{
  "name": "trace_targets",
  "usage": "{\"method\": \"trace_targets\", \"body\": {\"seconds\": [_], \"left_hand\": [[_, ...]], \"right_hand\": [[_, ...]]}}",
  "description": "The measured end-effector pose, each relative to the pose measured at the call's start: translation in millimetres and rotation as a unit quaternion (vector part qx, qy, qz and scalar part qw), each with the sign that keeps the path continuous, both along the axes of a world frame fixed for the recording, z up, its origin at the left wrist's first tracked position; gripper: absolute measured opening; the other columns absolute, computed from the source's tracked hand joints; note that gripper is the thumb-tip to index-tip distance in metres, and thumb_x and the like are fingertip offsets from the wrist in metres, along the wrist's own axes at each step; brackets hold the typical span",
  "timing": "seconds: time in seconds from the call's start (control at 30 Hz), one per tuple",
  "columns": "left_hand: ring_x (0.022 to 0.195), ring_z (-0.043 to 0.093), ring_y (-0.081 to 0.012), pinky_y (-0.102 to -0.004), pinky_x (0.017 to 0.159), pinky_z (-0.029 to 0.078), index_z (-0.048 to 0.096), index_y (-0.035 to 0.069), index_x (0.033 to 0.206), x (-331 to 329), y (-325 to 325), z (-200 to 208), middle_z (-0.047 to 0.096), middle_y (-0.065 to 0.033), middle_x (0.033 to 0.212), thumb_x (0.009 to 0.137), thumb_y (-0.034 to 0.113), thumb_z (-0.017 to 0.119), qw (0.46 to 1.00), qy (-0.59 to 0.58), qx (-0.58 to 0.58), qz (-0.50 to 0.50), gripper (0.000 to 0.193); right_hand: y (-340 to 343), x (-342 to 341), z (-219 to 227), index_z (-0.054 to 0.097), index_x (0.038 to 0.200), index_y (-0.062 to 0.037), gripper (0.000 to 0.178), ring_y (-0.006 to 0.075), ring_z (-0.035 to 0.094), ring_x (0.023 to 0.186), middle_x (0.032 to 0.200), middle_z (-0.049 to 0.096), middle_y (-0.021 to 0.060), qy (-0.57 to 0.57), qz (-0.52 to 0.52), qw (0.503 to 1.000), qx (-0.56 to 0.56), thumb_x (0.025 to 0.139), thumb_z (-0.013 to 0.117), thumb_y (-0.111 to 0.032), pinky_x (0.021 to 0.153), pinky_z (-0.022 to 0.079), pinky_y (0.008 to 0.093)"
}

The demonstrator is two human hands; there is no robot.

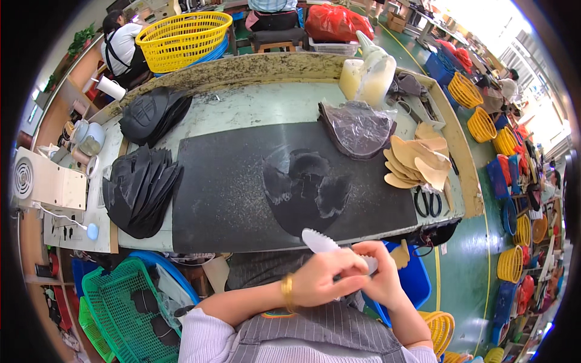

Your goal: The person assembles shoe components by peeling backing from adhesive pads, sticking them onto shoe upper pieces, and pressing fabric layers onto the assemblies by hand.

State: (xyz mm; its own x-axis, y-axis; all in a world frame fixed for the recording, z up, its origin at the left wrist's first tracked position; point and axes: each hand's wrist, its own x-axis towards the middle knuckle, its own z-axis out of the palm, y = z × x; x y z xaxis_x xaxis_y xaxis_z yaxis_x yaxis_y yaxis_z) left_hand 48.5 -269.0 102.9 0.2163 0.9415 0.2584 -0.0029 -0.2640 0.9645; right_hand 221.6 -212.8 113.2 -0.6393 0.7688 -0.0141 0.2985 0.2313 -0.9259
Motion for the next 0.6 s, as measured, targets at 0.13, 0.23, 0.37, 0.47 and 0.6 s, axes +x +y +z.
{"method": "trace_targets", "body": {"seconds": [0.13,0.23,0.37,0.47,0.6], "left_hand": [[0.089,0.057,-0.0168,-0.0287,0.082,0.045,0.056,0.002,0.11,-65,32,-17,0.059,-0.0075,0.099,0.083,0.02,0.065,0.975,0.08,0.006,0.208,0.033],[0.088,0.057,-0.0115,-0.0252,0.082,0.046,0.056,0.002,0.104,-86,39,-44,0.06,-0.0047,0.096,0.082,0.009,0.066,0.923,-0.255,-0.219,0.186,0.026],[0.077,0.059,-0.0068,-0.0221,0.071,0.049,0.059,0.001,0.095,-96,36,-64,0.063,-0.002,0.084,0.08,0.004,0.067,0.922,0.012,-0.195,0.333,0.017],[0.07,0.059,-0.0049,-0.0205,0.065,0.049,0.061,0.002,0.093,-93,32,-64,0.064,-0.0009,0.08,0.079,0.005,0.068,0.913,0.063,-0.179,0.36,0.016],[0.069,0.059,-0.0085,-0.0244,0.063,0.049,0.061,0.004,0.093,-94,32,-59,0.062,-0.0019,0.078,0.076,0.009,0.071,0.91,0.114,-0.188,0.352,0.02]], "right_hand": [[46,-23,-15,0.05,0.104,-0.0026,0.031,0.0106,0.055,0.085,0.088,0.058,0.0039,0.131,-0.04,0.99,-0.03,0.078,0.067,-0.003,0.075,0.044,0.0247],[78,-58,-26,0.05,0.105,-0.0035,0.034,0.0106,0.056,0.084,0.087,0.059,0.0042,0.107,-0.044,0.989,-0.09,0.077,0.068,-0.006,0.076,0.043,0.0245],[91,-79,-62,0.051,0.107,-0.0048,0.036,0.009,0.057,0.076,0.083,0.06,0.0034,0.004,-0.019,1.0,0.009,0.076,0.07,-0.008,0.065,0.045,0.023],[93,-82,-65,0.051,0.107,-0.0036,0.039,0.0131,0.06,0.076,0.083,0.06,0.0058,-0.018,0.013,0.998,0.066,0.074,0.07,-0.01,0.066,0.046,0.0255],[94,-83,-63,0.048,0.109,-0.0011,0.039,0.0269,0.063,0.08,0.085,0.061,0.0133,-0.037,0.048,0.995,0.082,0.076,0.067,-0.01,0.069,0.048,0.0314]]}}
